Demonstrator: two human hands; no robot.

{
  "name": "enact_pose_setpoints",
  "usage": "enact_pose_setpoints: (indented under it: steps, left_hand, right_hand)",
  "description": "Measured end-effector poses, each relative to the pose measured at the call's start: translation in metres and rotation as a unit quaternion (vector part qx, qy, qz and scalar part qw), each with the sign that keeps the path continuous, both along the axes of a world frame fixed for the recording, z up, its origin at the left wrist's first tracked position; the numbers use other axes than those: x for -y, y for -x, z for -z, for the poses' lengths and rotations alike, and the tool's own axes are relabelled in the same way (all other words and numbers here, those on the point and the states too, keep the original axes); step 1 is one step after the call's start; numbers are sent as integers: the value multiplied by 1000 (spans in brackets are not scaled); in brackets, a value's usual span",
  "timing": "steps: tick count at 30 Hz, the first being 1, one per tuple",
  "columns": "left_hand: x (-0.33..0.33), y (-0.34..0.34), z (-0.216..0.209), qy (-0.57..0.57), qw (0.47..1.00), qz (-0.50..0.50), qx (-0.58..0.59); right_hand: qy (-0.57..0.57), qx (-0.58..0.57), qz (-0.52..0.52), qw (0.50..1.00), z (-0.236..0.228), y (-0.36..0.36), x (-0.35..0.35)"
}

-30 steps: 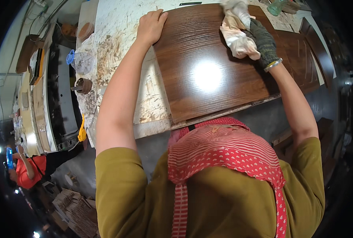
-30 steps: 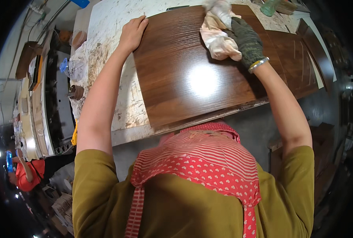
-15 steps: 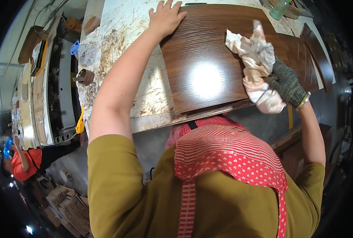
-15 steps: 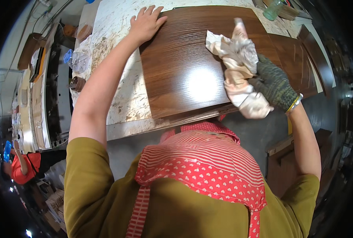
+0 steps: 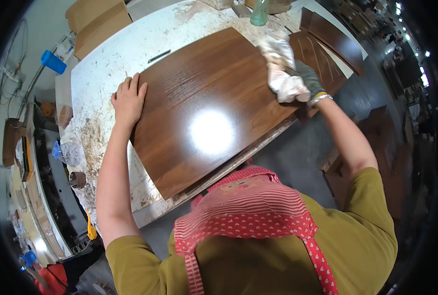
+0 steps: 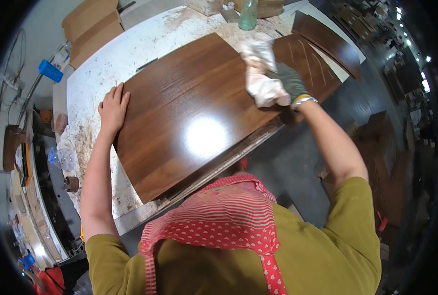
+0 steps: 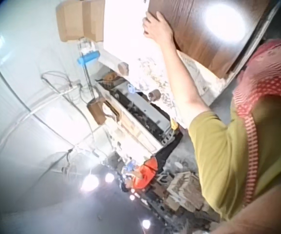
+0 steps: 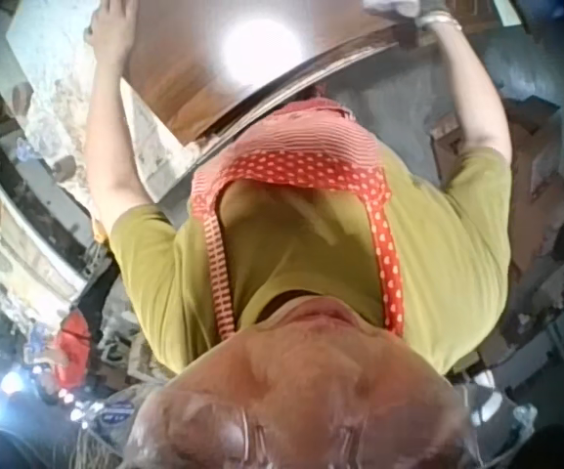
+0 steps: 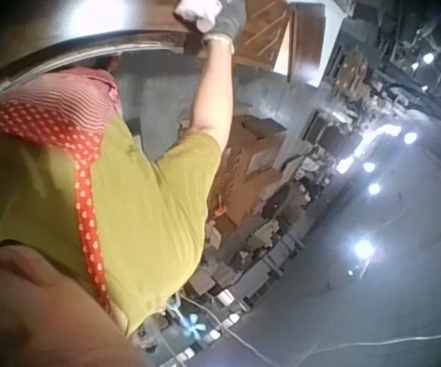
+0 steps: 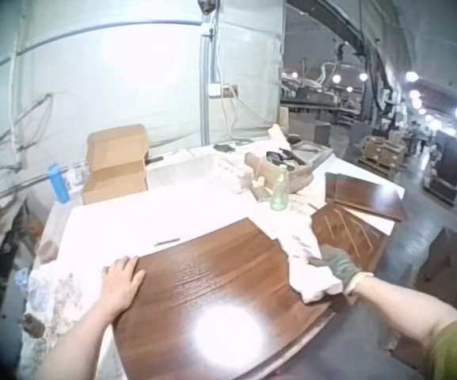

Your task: The person wipes wooden panels with a cloth by hand, pouring liquid from a bottle onto the cloth and rubbing the surfaces of each panel.

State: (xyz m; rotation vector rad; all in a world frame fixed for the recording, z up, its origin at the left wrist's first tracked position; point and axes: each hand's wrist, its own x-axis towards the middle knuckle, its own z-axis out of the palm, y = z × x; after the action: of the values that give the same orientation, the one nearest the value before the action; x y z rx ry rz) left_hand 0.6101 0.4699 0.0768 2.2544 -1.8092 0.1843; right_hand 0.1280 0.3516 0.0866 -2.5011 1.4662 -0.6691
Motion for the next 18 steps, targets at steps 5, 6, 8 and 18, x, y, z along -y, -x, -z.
enact_pose_setpoints:
  steps: [5,6,8,18]
  left_hand:
    - [2,4,-3,-22,1000,-10,19]
    - [1,4,-6,-25,1000,-14,13]
    - [-2,2,-9,-30,999,-17,2]
    - [-2,10,-15,-43,999,4,2]
  right_hand:
    - [-80,105,74,988,-60,22,-43]
    - [-140,122,29,982,-62,12,-53]
    - [-74,75,-66,992,-59,-29,-68]
    - [-225,265,-51,936,-4,-113,123]
